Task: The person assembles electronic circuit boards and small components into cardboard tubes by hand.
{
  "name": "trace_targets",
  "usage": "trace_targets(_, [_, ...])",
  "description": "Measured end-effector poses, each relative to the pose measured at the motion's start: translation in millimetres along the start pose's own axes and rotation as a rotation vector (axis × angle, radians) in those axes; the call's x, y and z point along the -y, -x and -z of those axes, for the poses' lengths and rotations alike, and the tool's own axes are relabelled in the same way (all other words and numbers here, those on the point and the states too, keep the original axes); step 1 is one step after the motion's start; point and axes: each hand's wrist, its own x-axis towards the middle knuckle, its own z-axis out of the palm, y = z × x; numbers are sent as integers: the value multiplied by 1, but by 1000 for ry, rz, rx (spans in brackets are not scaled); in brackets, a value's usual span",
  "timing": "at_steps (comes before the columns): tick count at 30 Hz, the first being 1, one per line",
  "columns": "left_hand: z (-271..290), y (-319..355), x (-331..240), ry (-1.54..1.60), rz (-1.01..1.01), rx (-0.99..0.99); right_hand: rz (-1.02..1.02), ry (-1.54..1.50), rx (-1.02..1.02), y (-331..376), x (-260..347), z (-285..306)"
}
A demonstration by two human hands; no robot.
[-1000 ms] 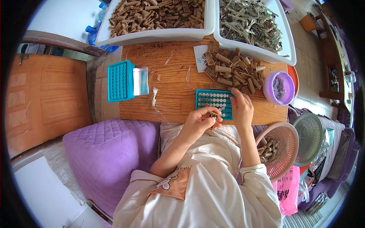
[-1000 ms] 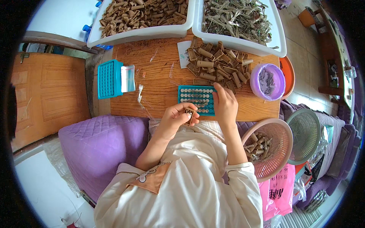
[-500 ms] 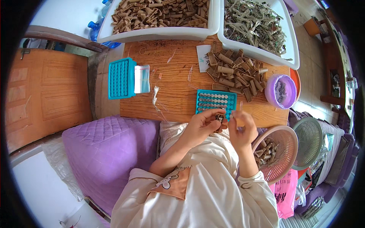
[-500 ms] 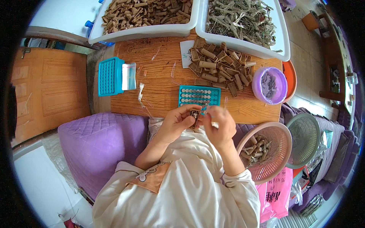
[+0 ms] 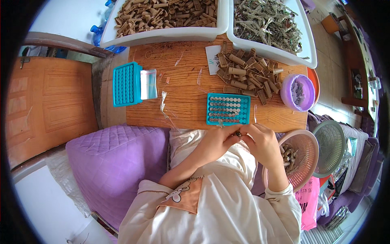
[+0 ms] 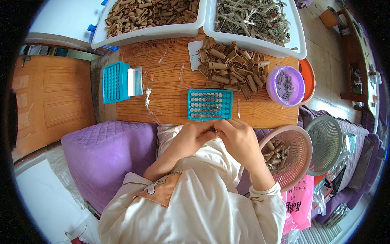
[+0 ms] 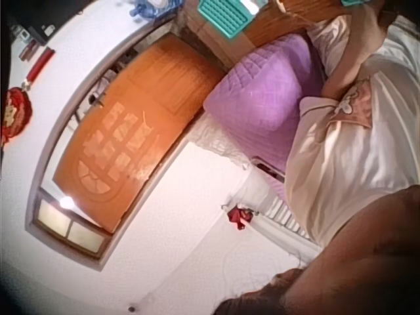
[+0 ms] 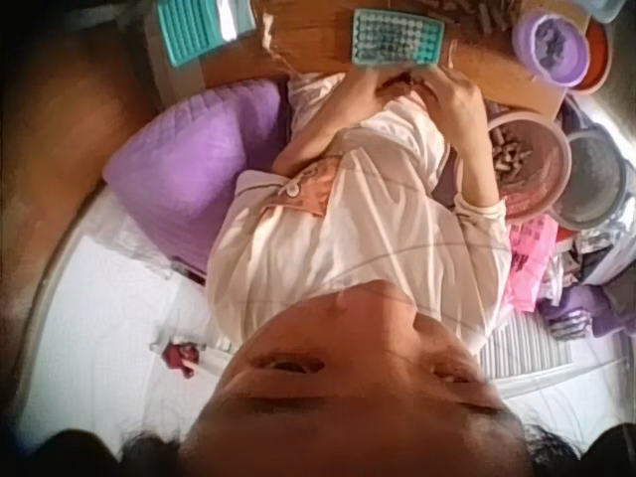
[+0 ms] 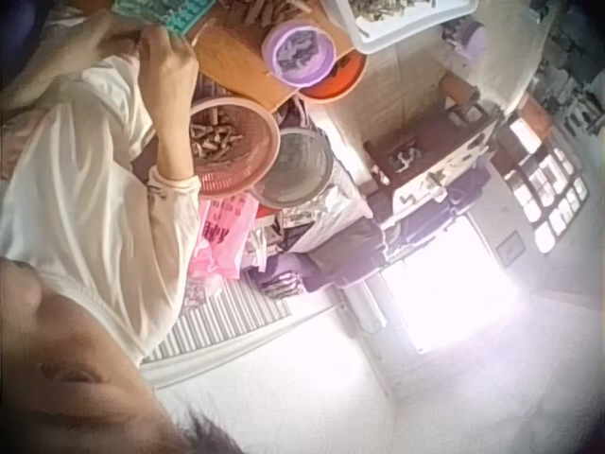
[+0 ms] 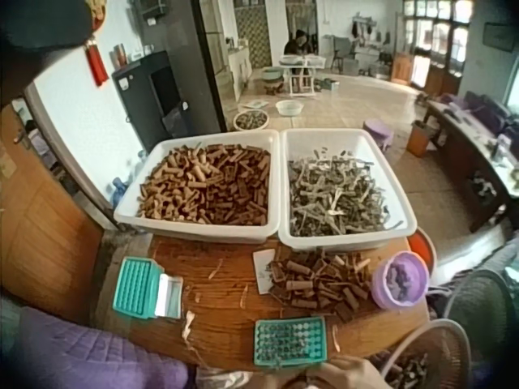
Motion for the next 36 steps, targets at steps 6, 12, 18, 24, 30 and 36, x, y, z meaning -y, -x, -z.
trace_targets(6, [-3, 1, 8, -156, -176, 190, -199, -37, 249, -4, -2, 16])
trace_targets(12, [16, 3, 10, 700, -21, 351, -346, -359, -54, -1, -57, 6])
trace_targets(18, [23, -2, 26, 908, 37, 129, -354, 400, -404, -8, -96, -17])
trace_targets(24, [20, -4, 19, 916, 12, 98, -415, 415, -375, -7, -100, -20])
trace_targets(30, [21, 0, 20, 887, -20, 27, -475, -29, -413, 2, -93, -21])
trace_targets(36, [20, -2, 14, 1057, -27, -111, -562, -537, -539, 4, -71, -22])
